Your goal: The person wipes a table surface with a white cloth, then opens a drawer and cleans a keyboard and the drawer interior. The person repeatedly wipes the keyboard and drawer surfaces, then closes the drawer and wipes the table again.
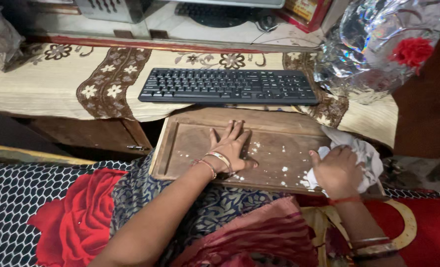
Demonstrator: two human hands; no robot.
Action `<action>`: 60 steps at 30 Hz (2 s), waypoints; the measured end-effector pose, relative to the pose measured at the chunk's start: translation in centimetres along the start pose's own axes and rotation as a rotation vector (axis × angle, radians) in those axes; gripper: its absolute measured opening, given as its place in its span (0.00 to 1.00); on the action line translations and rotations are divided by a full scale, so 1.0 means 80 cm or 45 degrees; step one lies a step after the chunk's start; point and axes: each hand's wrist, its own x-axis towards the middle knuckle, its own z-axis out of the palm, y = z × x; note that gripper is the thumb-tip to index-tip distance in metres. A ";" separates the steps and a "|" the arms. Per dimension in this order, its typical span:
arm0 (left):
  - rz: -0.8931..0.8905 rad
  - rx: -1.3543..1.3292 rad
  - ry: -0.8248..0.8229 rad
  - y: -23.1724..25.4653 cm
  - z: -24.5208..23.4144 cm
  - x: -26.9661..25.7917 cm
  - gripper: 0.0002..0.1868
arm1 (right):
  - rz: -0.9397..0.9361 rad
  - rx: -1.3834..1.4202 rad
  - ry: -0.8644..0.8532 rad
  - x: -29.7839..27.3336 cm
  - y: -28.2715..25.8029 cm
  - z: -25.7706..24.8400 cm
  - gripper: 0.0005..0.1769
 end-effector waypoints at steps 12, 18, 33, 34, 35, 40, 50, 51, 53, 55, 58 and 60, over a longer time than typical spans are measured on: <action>0.164 -0.393 0.219 -0.050 0.012 0.002 0.38 | -0.435 0.314 0.309 -0.019 -0.093 -0.040 0.39; -0.047 -0.205 0.439 -0.118 -0.003 -0.021 0.30 | -0.673 0.583 0.139 -0.040 -0.208 -0.094 0.40; 0.016 -1.045 0.803 -0.223 0.010 -0.086 0.35 | -1.360 0.906 0.008 -0.028 -0.377 -0.135 0.27; 0.017 -1.064 0.851 -0.223 0.012 -0.088 0.36 | -1.395 0.932 0.009 -0.029 -0.374 -0.135 0.27; -0.009 -1.003 0.900 -0.223 0.013 -0.088 0.35 | -1.429 0.953 0.016 -0.029 -0.370 -0.136 0.27; -0.046 -0.868 0.987 -0.221 0.007 -0.097 0.32 | -1.525 1.017 -0.077 -0.052 -0.352 -0.139 0.25; -0.273 -0.315 0.816 -0.166 -0.003 -0.107 0.31 | -1.752 1.329 -0.219 -0.074 -0.286 -0.162 0.20; -0.265 -0.280 0.780 -0.158 -0.002 -0.109 0.30 | -1.733 1.328 -0.226 -0.075 -0.276 -0.164 0.20; -0.186 -0.212 0.745 -0.144 -0.002 -0.113 0.28 | -1.690 1.325 -0.236 -0.073 -0.251 -0.166 0.21; -0.042 -0.152 0.741 -0.130 -0.002 -0.113 0.27 | -1.646 1.323 -0.271 -0.068 -0.223 -0.165 0.20; 0.069 -0.182 0.656 -0.107 0.002 -0.101 0.25 | -1.543 1.297 -0.302 -0.062 -0.177 -0.153 0.17; 0.119 -0.179 0.563 -0.088 0.004 -0.090 0.26 | -1.448 1.263 -0.297 -0.057 -0.144 -0.142 0.15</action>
